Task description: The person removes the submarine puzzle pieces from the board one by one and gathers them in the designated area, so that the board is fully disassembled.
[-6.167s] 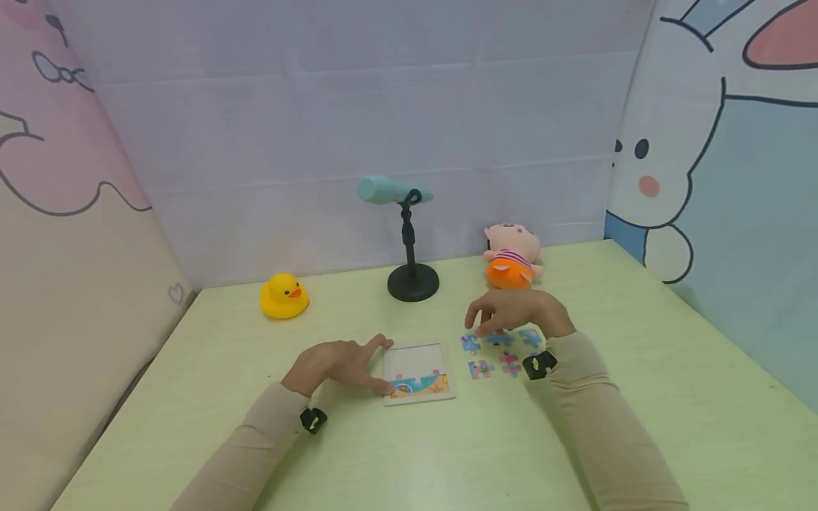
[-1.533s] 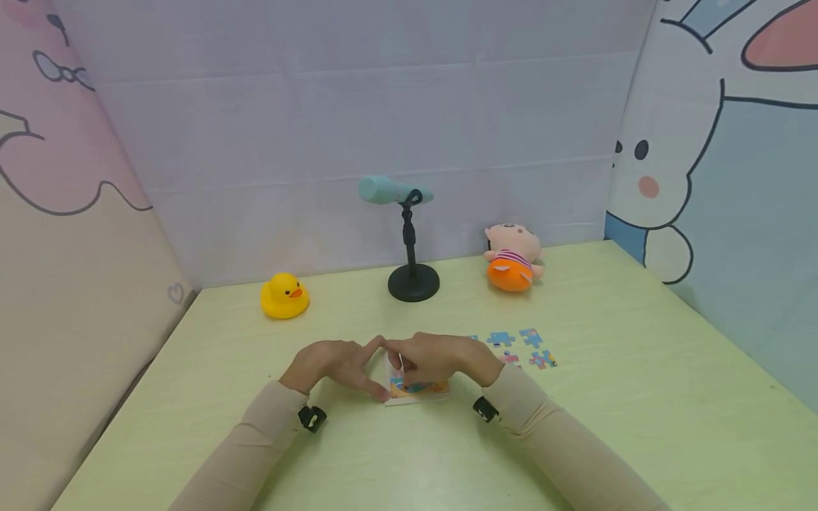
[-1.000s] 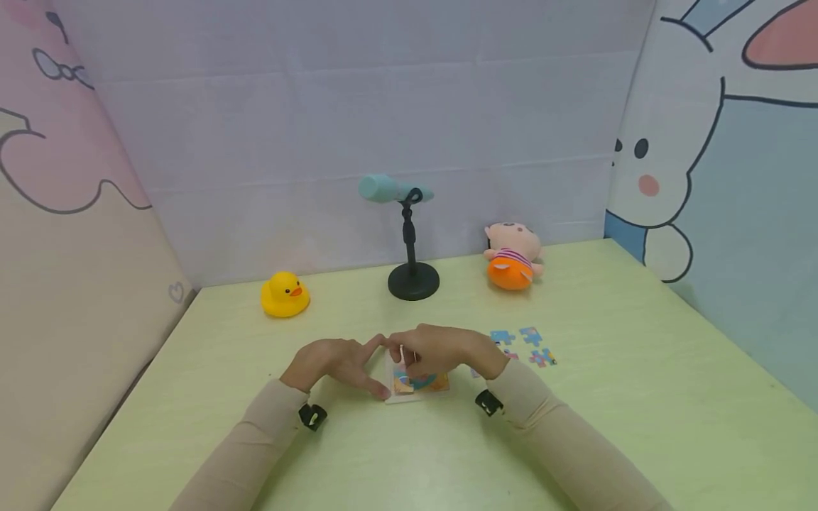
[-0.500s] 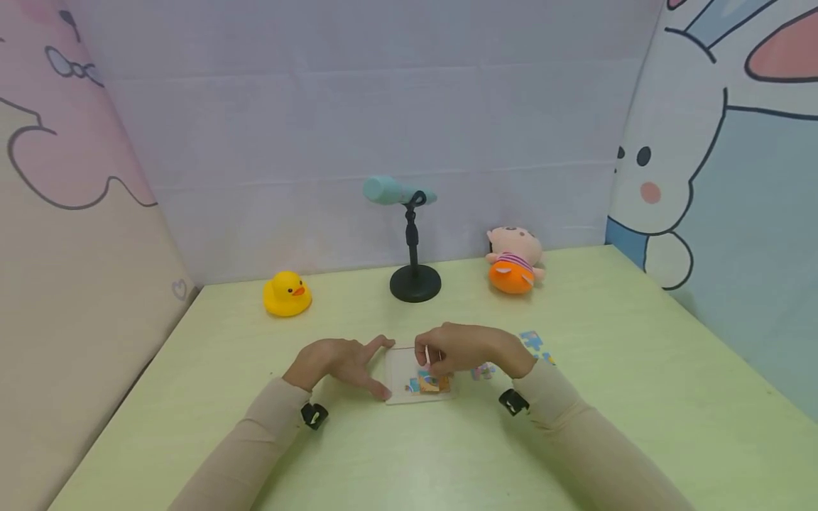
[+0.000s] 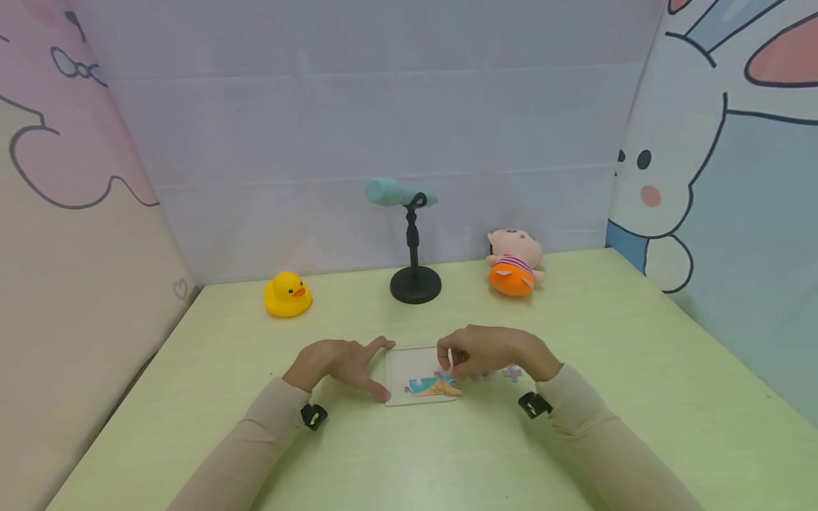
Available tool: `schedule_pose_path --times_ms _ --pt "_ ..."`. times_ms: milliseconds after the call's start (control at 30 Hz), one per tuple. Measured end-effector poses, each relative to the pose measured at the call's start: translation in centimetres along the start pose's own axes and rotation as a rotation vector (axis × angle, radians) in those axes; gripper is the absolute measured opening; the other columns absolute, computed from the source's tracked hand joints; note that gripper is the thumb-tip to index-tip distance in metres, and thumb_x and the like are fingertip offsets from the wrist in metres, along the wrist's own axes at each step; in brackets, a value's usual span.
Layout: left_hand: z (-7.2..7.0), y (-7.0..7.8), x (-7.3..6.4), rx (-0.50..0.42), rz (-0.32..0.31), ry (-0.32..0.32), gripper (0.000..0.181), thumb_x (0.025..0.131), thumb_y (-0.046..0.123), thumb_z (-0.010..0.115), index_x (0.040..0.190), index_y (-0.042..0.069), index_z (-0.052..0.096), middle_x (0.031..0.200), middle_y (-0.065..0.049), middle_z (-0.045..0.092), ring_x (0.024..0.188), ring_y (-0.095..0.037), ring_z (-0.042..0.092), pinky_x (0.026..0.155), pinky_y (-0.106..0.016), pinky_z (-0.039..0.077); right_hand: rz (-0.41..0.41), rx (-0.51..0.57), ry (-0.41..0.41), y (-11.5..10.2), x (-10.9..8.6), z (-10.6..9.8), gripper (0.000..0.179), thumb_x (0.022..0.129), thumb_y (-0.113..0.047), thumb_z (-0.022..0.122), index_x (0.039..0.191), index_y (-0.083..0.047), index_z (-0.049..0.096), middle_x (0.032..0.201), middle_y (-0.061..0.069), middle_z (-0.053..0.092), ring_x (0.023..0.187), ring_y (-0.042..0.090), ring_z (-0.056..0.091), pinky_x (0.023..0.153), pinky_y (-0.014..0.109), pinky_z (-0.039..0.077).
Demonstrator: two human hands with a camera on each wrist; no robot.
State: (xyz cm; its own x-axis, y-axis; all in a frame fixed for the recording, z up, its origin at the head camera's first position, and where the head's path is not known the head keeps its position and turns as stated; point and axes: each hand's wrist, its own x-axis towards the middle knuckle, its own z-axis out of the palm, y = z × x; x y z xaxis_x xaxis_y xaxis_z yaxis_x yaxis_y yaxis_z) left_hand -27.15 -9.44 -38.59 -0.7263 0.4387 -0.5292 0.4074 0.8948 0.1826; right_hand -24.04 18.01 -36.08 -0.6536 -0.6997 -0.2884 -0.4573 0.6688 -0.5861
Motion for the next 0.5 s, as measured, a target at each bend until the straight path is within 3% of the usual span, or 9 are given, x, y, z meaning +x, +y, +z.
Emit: schedule_pose_path --times_ms 300,500 --pt "0.0 -0.1 0.1 -0.012 0.004 0.001 0.095 0.079 0.066 0.072 0.154 0.033 0.023 0.109 -0.006 0.062 0.093 -0.023 0.056 0.084 -0.044 0.046 -0.006 0.021 -0.049 0.9 -1.0 -0.9 0.008 0.093 -0.005 0.062 0.093 -0.012 0.059 0.073 -0.001 0.061 0.066 0.028 0.060 0.058 0.026 0.046" --pt "-0.2 -0.1 0.1 -0.008 0.005 -0.006 0.095 0.080 0.066 0.070 0.155 0.033 0.022 0.116 -0.008 0.063 0.099 -0.023 0.057 0.089 -0.046 0.045 0.012 0.013 -0.102 1.2 -1.4 -1.4 0.015 0.092 -0.004 0.065 0.088 -0.017 0.060 0.071 -0.004 0.058 0.063 0.021 0.056 0.053 0.024 0.041"
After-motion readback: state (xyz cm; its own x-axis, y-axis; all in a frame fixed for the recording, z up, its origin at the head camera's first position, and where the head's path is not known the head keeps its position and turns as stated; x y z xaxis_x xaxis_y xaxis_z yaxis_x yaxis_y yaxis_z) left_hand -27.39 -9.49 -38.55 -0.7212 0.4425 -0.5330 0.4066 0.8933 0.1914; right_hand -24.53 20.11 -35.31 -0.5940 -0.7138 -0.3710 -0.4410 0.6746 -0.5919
